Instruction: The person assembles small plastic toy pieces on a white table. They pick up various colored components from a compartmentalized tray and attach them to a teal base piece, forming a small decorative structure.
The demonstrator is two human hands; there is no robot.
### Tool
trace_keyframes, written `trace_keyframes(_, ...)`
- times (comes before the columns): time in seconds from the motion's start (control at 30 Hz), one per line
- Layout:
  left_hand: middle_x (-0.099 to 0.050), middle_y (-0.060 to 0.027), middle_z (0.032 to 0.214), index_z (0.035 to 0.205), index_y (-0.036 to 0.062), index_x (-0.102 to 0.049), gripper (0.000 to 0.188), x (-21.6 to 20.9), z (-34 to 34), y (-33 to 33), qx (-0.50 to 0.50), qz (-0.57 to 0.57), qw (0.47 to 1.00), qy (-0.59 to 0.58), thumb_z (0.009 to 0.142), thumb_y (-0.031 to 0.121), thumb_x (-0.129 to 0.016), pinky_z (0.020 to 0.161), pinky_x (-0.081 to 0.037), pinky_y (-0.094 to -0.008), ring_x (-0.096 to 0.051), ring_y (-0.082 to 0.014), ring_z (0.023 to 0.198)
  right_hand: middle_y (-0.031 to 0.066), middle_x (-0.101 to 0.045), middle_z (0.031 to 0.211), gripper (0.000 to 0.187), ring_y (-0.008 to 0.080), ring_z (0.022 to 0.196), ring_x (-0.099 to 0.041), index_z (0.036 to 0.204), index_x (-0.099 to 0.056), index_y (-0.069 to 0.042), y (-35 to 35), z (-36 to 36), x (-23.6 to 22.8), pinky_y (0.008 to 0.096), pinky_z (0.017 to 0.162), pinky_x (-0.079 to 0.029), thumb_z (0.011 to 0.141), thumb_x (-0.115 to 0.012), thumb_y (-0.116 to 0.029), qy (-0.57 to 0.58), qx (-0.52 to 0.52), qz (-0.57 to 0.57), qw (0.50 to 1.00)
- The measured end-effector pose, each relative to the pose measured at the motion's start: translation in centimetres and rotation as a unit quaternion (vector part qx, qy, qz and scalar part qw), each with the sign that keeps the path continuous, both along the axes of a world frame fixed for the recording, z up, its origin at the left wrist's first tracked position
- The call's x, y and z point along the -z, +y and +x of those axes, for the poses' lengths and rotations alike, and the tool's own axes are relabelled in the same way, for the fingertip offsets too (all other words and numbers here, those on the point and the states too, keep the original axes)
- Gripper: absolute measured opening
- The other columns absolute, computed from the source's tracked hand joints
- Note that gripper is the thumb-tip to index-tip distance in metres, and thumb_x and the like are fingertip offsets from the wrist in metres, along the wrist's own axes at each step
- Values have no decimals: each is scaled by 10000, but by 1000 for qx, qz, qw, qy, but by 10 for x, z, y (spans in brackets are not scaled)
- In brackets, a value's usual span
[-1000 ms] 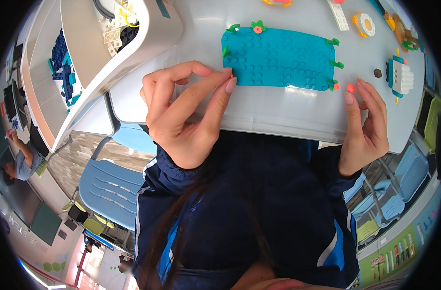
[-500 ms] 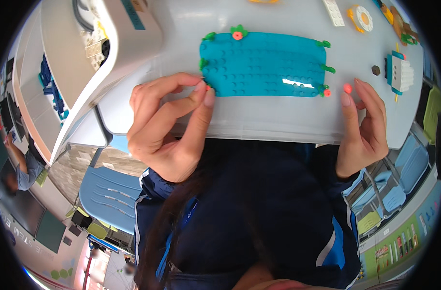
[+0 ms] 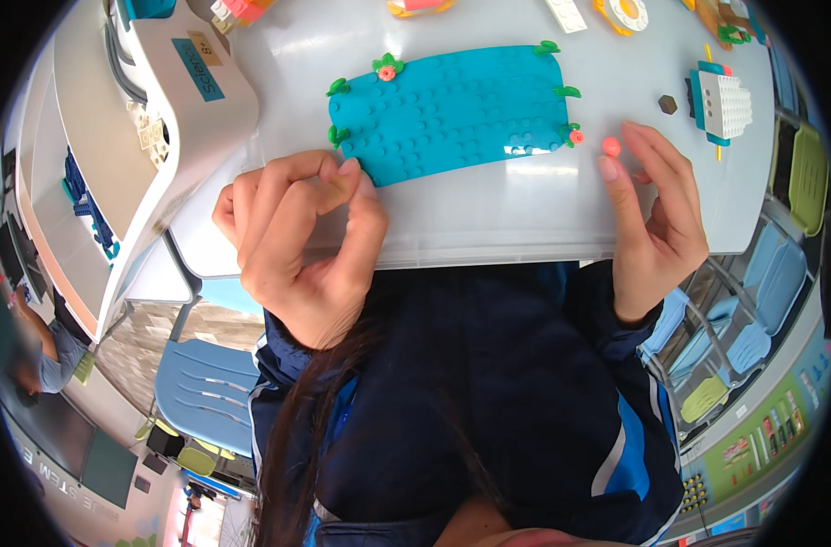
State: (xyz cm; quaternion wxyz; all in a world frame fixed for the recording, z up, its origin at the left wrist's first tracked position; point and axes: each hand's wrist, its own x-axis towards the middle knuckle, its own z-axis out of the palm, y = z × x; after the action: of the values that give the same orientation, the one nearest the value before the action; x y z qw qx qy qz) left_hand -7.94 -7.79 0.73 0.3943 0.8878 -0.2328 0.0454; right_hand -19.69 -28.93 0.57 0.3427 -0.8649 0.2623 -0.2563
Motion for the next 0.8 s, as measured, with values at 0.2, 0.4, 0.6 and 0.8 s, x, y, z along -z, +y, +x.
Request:
trace_keyframes(0.2, -688, -36, 843, 796, 59, -713, 129, 1, 2, 6, 22, 6, 1000, -2, 708, 37, -804, 877, -322, -353, -566, -182, 825, 114, -709, 1049, 235, 193, 929, -644, 1016, -746, 19, -2, -1, 4, 275, 828, -500, 784, -781, 7, -23, -14, 14, 1000)
trace_keyframes(0.4, -690, -24, 849, 878, 58, -739, 147, 11, -3, 10, -7, -32, 999, -14, 754, 74, -816, 871, -355, -318, -559, -185, 840, 134, -706, 1016, 211, 191, 897, -645, 1005, -739, 41, -1, -4, -9, 269, 818, -501, 795, -761, 40, -83, -4, 146, 986)
trace_keyframes(0.6, -690, -18, 848, 927, 68, -738, 188, 11, -6, 11, -35, -33, 999, -6, 760, 84, -822, 846, -395, -306, -544, -193, 841, 122, -712, 950, 231, 204, 866, -652, 968, -737, 25, 12, 16, -7, 273, 780, -505, 753, -764, 106, -141, -85, 110, 980)
trace_keyframes(0.8, -688, -10, 851, 924, 80, -736, 192, 14, -5, 12, -29, -29, 999, -14, 755, 87, -828, 861, -397, -307, -541, -193, 835, 115, -721, 909, 210, 205, 834, -656, 928, -739, 28, 14, 22, 2, 271, 738, -513, 733, -784, 91, -112, -90, 53, 988)
